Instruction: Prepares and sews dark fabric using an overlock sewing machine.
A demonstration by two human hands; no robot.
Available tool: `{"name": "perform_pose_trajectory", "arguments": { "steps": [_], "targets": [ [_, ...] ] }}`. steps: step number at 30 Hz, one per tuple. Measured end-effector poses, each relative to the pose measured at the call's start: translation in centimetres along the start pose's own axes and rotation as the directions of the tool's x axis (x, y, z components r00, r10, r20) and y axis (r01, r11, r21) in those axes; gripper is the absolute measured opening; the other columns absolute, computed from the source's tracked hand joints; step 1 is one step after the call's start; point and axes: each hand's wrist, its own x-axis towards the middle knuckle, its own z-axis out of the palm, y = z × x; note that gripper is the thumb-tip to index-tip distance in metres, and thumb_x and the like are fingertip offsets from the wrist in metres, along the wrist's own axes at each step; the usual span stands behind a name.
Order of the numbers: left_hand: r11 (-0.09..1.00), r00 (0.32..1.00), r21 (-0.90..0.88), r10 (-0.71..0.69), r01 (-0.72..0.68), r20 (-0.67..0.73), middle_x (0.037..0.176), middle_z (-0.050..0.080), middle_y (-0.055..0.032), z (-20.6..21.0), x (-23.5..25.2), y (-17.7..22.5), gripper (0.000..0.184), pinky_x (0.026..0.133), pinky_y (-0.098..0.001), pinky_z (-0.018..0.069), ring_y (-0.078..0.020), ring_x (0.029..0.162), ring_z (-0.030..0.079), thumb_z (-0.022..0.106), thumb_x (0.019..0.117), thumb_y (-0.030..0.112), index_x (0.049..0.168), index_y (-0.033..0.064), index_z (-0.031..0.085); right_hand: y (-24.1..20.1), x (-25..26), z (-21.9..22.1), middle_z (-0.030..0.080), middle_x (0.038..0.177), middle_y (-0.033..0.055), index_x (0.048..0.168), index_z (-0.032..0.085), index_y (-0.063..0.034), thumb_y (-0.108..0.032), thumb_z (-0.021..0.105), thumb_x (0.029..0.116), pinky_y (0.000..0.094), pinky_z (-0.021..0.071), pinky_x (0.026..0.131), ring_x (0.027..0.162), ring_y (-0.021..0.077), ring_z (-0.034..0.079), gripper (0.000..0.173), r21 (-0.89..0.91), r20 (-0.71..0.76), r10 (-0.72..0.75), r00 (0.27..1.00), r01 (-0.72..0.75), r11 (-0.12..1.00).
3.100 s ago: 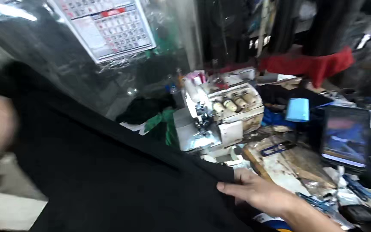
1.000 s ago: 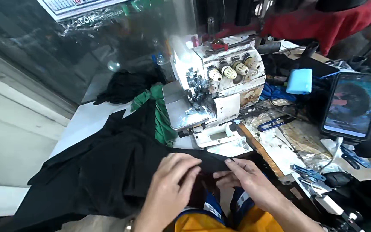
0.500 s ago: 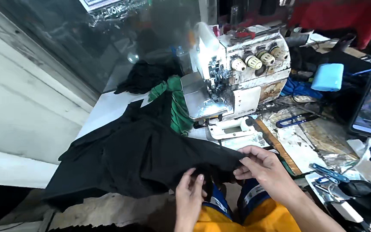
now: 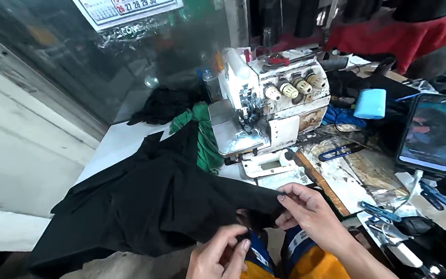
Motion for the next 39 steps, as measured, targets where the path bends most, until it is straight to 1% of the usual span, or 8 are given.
{"name": "perform_pose_trajectory", "arguments": {
  "steps": [5, 11, 17, 20, 24, 32, 36, 39],
  "targets": [
    [0.988, 0.939, 0.079, 0.097, -0.13, 0.331, 0.105, 0.076, 0.0012, -1.1, 2.8, 2.3, 0.032, 0.069, -0.0293, 0.0667, -0.0093, 0.083, 0.075, 0.057, 0.1021, 0.007, 0.131, 0.0121, 0.069, -0.3, -0.3, 0.0, 0.073, 0.096, 0.017, 0.108, 0.067, -0.0061, -0.028, 0.054, 0.1079, 0.0482, 0.0671, 0.063, 0.073, 0.0342, 0.075, 0.026, 0.044, 0.009, -0.007, 1.0, 0.007, 0.999],
    [0.844, 0.908, 0.381, 0.26, -0.379, 0.328, 0.097, 0.075, 0.0096, -1.8, 5.2, 2.7, 0.018, 0.07, -0.0257, 0.0609, -0.0016, 0.081, 0.07, 0.062, 0.1034, 0.031, 0.111, 0.0254, 0.078, 0.0, -0.6, -0.1, 0.074, 0.09, 0.0118, 0.107, 0.07, -0.0059, -0.024, 0.059, 0.1058, 0.0404, 0.0669, 0.059, 0.067, 0.0272, 0.074, 0.021, -0.004, 0.034, -0.085, 0.996, 0.085, 0.996],
    [0.804, 0.86, 0.326, 0.408, -0.498, 0.308, 0.111, 0.07, 0.0071, -2.1, 8.0, 4.1, 0.013, 0.092, -0.0323, 0.0553, -0.009, 0.107, 0.064, 0.067, 0.1003, 0.031, 0.105, 0.0245, 0.077, -0.2, -0.8, -0.1, 0.074, 0.092, 0.0118, 0.113, 0.07, -0.0065, -0.02, 0.062, 0.1046, 0.0388, 0.0667, 0.059, 0.066, 0.0256, 0.073, 0.018, 0.03, 0.097, -0.117, 0.988, 0.115, 0.993],
    [0.845, 0.884, 0.264, 0.425, -0.465, 0.196, 0.097, 0.072, 0.0097, 0.0, 9.5, 3.2, 0.013, 0.081, -0.0263, 0.0606, -0.004, 0.092, 0.068, 0.069, 0.099, 0.03, 0.101, 0.0196, 0.077, -0.7, -0.9, 0.0, 0.074, 0.093, 0.0124, 0.112, 0.07, -0.005, -0.02, 0.061, 0.1047, 0.0396, 0.067, 0.06, 0.067, 0.0261, 0.074, 0.018, 0.068, 0.107, -0.106, 0.989, 0.099, 0.993],
    [0.878, 0.918, 0.27, 0.369, -0.396, 0.147, 0.099, 0.07, 0.0119, 3.2, 11.3, 0.1, 0.013, 0.082, -0.0241, 0.0598, -0.0013, 0.094, 0.067, 0.068, 0.0997, 0.032, 0.103, 0.0224, 0.077, -0.5, -0.9, -0.1, 0.073, 0.095, 0.0116, 0.113, 0.07, -0.004, -0.018, 0.058, 0.1061, 0.0405, 0.0672, 0.062, 0.069, 0.026, 0.074, 0.02, 0.087, 0.121, -0.111, 0.986, 0.101, 0.991],
    [0.91, 0.93, 0.197, 0.344, -0.364, 0.133, 0.104, 0.067, 0.0091, 3.0, 11.2, 0.1, 0.011, 0.079, -0.024, 0.0599, -0.0043, 0.094, 0.066, 0.07, 0.0983, 0.027, 0.104, 0.0237, 0.08, -0.3, -0.5, -0.5, 0.074, 0.094, 0.0112, 0.113, 0.072, -0.0045, -0.021, 0.06, 0.1055, 0.0376, 0.0668, 0.062, 0.068, 0.0243, 0.074, 0.021, 0.099, 0.116, -0.106, 0.988, 0.094, 0.991],
    [0.912, 0.94, 0.257, 0.272, -0.32, 0.204, 0.118, 0.065, 0.0146, 3.0, 11.5, -0.4, 0.021, 0.097, -0.0382, 0.0506, -0.007, 0.114, 0.059, 0.062, 0.1015, 0.042, 0.113, 0.0331, 0.077, -0.2, -0.5, -0.7, 0.074, 0.094, 0.0123, 0.116, 0.071, -0.0037, -0.021, 0.057, 0.1069, 0.0379, 0.0667, 0.063, 0.069, 0.025, 0.074, 0.024, 0.121, 0.154, -0.124, 0.98, 0.106, 0.987],
    [0.913, 0.924, 0.235, 0.268, -0.334, 0.274, 0.106, 0.071, 0.0183, 2.3, 11.9, -0.6, 0.024, 0.102, -0.0433, 0.0478, -0.0032, 0.107, 0.063, 0.058, 0.1031, 0.045, 0.11, 0.0318, 0.077, -0.3, -0.8, -0.8, 0.074, 0.097, 0.0126, 0.118, 0.07, -0.0029, -0.022, 0.056, 0.1075, 0.039, 0.0666, 0.065, 0.072, 0.0249, 0.074, 0.026, 0.134, 0.186, -0.167, 0.968, 0.144, 0.98]
  ]
}}
